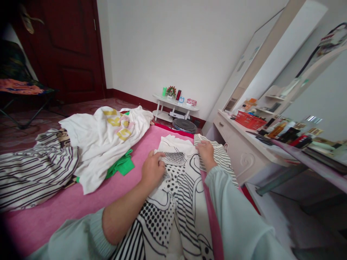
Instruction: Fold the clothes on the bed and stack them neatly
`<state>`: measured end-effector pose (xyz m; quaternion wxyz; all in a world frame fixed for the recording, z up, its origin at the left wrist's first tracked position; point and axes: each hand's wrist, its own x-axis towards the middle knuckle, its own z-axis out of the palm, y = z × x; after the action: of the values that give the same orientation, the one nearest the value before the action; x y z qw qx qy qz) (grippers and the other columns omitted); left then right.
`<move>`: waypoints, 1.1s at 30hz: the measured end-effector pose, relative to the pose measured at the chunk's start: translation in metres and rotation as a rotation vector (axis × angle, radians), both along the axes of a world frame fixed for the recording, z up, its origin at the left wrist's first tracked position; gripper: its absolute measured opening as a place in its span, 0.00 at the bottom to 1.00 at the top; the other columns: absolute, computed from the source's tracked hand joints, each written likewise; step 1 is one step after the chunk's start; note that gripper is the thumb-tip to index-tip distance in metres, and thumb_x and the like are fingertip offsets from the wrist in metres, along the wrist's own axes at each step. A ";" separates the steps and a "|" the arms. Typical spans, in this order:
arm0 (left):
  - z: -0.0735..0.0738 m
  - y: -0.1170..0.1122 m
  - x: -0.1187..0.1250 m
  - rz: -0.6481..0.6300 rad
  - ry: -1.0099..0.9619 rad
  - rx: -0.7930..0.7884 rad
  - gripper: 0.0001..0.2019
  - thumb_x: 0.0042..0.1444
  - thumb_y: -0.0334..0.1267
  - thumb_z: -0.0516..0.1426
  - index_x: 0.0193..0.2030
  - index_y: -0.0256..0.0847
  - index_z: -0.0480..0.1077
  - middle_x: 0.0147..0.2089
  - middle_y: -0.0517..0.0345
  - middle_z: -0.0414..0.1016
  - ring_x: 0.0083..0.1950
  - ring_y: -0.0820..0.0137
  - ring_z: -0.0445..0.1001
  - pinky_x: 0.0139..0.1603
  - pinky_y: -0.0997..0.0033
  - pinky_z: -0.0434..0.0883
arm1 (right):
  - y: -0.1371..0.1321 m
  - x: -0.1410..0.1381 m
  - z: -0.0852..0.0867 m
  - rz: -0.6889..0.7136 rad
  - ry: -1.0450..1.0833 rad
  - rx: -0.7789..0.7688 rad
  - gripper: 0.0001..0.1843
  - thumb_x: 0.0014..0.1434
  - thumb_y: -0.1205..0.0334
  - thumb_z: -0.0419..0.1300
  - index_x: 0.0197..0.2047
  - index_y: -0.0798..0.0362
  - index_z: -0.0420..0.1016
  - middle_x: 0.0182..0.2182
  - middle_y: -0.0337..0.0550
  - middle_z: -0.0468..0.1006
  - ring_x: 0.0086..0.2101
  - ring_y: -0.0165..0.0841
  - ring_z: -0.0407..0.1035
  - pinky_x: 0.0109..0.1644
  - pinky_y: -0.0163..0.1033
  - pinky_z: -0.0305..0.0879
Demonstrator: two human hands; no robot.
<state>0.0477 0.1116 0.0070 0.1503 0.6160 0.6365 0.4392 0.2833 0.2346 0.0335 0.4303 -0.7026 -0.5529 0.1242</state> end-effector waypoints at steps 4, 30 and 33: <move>0.002 -0.002 0.000 0.041 0.081 -0.089 0.15 0.53 0.30 0.52 0.45 0.49 0.72 0.44 0.57 0.67 0.38 0.68 0.71 0.36 0.70 0.64 | -0.009 0.004 -0.007 -0.035 -0.297 0.100 0.15 0.51 0.65 0.53 0.41 0.56 0.75 0.35 0.48 0.79 0.35 0.37 0.72 0.41 0.39 0.65; -0.007 0.010 -0.007 -0.023 -0.061 -0.097 0.18 0.60 0.31 0.48 0.54 0.41 0.69 0.52 0.51 0.74 0.53 0.65 0.72 0.55 0.67 0.66 | -0.051 -0.062 -0.007 0.195 -0.848 -0.161 0.16 0.64 0.56 0.49 0.48 0.52 0.74 0.48 0.49 0.74 0.50 0.39 0.65 0.56 0.43 0.54; -0.007 0.011 -0.008 -0.012 -0.076 -0.105 0.21 0.58 0.30 0.50 0.59 0.42 0.66 0.55 0.51 0.73 0.55 0.64 0.71 0.55 0.66 0.66 | -0.051 -0.074 -0.009 0.287 -0.789 -0.054 0.12 0.62 0.55 0.54 0.43 0.49 0.75 0.43 0.44 0.74 0.47 0.36 0.65 0.49 0.38 0.58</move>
<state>0.0402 0.1229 -0.0004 0.2090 0.5939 0.6487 0.4275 0.2098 0.1833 0.0242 0.1455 -0.6232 -0.7641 -0.0811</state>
